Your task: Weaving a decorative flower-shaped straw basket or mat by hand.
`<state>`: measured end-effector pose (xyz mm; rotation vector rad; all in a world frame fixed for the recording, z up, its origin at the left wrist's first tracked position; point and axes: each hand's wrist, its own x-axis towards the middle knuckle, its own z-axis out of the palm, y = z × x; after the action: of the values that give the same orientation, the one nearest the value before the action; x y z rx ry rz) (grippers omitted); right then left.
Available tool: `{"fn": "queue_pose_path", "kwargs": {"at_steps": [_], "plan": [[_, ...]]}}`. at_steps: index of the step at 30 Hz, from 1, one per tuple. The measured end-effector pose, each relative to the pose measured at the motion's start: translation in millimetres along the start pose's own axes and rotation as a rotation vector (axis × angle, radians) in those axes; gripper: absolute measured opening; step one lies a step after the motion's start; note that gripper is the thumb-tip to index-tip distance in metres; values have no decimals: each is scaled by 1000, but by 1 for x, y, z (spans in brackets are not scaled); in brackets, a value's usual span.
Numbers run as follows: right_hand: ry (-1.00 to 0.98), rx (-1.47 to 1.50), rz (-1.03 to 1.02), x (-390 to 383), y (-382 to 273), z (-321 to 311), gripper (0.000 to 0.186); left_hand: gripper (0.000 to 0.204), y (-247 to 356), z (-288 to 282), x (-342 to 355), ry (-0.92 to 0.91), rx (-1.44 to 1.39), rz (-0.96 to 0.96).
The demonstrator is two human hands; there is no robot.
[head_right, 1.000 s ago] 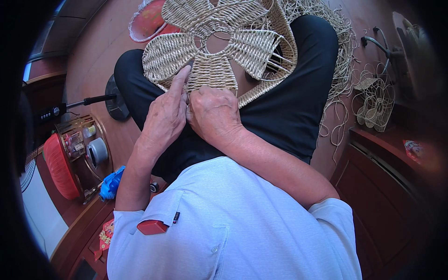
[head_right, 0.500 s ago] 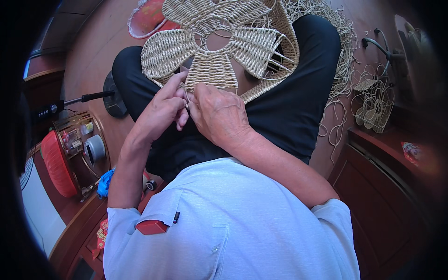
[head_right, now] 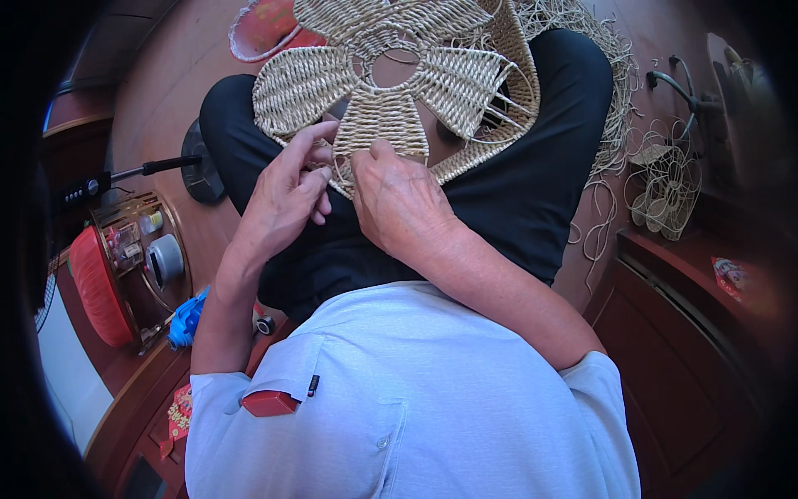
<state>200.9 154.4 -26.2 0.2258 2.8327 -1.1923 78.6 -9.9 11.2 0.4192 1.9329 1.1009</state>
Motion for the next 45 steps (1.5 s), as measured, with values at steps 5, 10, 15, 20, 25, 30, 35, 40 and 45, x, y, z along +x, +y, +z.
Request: {"fn": "queue_pose_path", "kwargs": {"at_steps": [5,10,15,20,25,30,35,40,45], "plan": [[33,22,-14,-3,2,2,17,66,0,0,0,-25,318,176],[93,83,-53,-5,5,4,23,71,5,-8,11,-132,197,3],[128,139,-52,-9,8,2,23,75,7,-13,21,-200,139,-58],[143,177,-58,-9,10,4,24,52,9,-20,30,-328,24,-149],[142,177,-76,-10,12,3,25,38,8,-19,39,-414,-74,-201],[173,178,-72,-9,10,5,23,37,3,-16,37,-385,-88,-202],[173,192,-57,-9,11,5,22,43,2,-17,35,-331,-266,-219],[153,161,-62,-8,11,5,17,52,0,-15,28,-324,-256,-153],[104,224,-84,-6,14,-1,14,71,-2,-11,15,-210,-189,-135]]}}
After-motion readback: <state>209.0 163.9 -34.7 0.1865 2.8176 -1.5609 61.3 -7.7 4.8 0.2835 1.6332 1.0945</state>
